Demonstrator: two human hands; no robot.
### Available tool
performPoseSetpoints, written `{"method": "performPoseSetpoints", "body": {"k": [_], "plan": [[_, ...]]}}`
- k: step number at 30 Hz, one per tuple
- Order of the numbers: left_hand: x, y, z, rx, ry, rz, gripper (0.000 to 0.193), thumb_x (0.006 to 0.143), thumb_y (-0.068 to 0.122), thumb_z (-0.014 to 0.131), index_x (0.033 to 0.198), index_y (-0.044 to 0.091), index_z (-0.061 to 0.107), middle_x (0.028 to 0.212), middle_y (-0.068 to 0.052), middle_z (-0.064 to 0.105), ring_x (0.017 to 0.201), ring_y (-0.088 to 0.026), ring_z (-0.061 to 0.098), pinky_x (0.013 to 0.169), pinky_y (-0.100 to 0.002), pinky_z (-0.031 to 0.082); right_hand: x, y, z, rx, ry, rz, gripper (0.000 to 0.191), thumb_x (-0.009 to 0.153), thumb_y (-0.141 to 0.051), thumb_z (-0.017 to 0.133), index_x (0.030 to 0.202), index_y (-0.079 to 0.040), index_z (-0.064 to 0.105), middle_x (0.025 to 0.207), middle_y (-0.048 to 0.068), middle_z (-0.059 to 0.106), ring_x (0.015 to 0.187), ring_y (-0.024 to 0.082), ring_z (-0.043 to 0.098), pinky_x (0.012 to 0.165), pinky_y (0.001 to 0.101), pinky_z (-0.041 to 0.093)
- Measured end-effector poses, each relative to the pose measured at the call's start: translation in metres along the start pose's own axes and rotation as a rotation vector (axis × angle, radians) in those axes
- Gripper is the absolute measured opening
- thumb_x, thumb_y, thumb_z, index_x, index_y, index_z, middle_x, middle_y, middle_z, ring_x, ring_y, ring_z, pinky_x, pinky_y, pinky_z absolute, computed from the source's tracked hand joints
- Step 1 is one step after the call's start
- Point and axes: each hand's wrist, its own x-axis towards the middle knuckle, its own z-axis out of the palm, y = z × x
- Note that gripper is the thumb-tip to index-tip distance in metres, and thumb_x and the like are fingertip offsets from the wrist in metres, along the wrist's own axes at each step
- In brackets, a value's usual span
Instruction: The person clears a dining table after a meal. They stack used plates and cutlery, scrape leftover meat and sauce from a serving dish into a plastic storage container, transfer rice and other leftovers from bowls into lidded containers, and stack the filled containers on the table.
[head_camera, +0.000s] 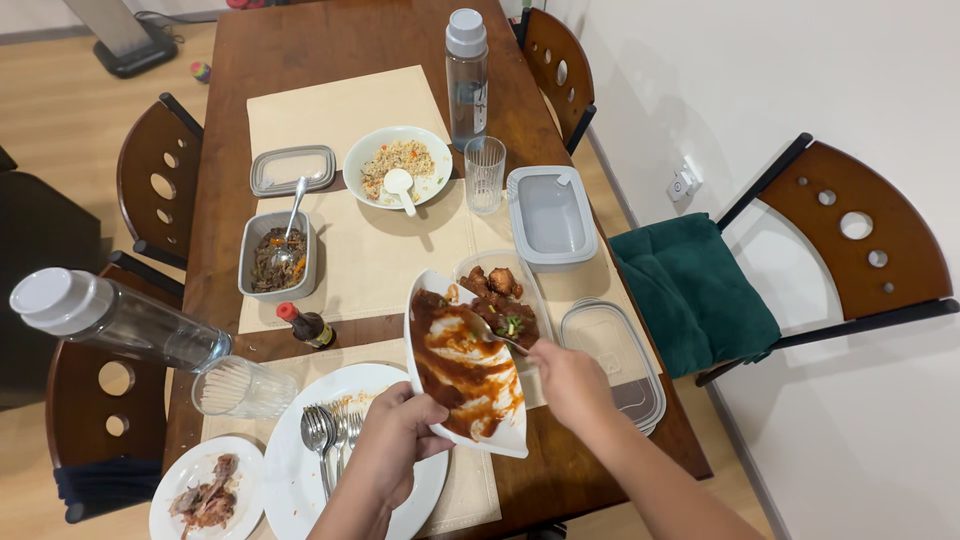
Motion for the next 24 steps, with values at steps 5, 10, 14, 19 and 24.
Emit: {"method": "performPoseSetpoints", "body": {"k": [5, 10, 14, 19, 24], "plan": [[-0.007, -0.002, -0.004, 0.008, 0.049, -0.036, 0.032, 0.074, 0.005, 0.062, 0.105, -0.002, 0.062, 0.094, -0.014, 0.074, 0.077, -0.022, 0.073, 0.072, -0.035, 0.060, -0.001, 0.025, 0.007, 0.066, -0.051, 0.073, 0.019, 0.095, -0.018, 0.058, 0.109, -0.017, 0.072, 0.085, 0.014, 0.075, 0.080, 0.033, 0.071, 0.072, 0.0447, 0.054], [-0.015, -0.006, -0.012, 0.020, 0.048, -0.034, 0.033, 0.075, 0.007, 0.062, 0.107, 0.000, 0.064, 0.096, -0.011, 0.075, 0.079, -0.019, 0.071, 0.072, -0.034, 0.057, -0.008, 0.044, 0.008, 0.310, -0.145, 0.165, 0.021, 0.099, -0.021, 0.056, 0.112, -0.014, 0.070, 0.076, 0.011, 0.070, 0.072, 0.027, 0.068, 0.069, 0.0383, 0.055], [-0.021, -0.005, -0.020, 0.023, 0.072, -0.028, 0.032, 0.077, 0.011, 0.065, 0.109, 0.002, 0.065, 0.096, -0.010, 0.075, 0.080, -0.018, 0.069, 0.072, -0.035, 0.056, -0.022, 0.059, 0.000, 0.299, -0.040, 0.183, 0.020, 0.096, -0.021, 0.057, 0.109, -0.011, 0.070, 0.073, 0.010, 0.071, 0.071, 0.025, 0.070, 0.071, 0.0373, 0.055], [-0.026, -0.001, -0.025, -0.007, 0.078, -0.022, 0.035, 0.076, 0.009, 0.063, 0.110, 0.002, 0.065, 0.098, -0.010, 0.075, 0.080, -0.018, 0.069, 0.072, -0.035, 0.055, -0.014, 0.054, 0.007, -0.002, 0.035, 0.043, 0.017, 0.096, -0.019, 0.059, 0.104, -0.010, 0.070, 0.087, 0.018, 0.072, 0.085, 0.038, 0.068, 0.075, 0.0461, 0.053], [-0.027, 0.005, -0.023, -0.029, 0.053, -0.008, 0.033, 0.077, 0.011, 0.064, 0.109, 0.003, 0.065, 0.097, -0.009, 0.076, 0.080, -0.018, 0.069, 0.072, -0.034, 0.055, -0.012, 0.044, -0.005, -0.094, -0.025, 0.120, 0.016, 0.094, -0.018, 0.058, 0.102, -0.013, 0.071, 0.087, 0.019, 0.072, 0.086, 0.040, 0.068, 0.077, 0.0507, 0.052]]}}
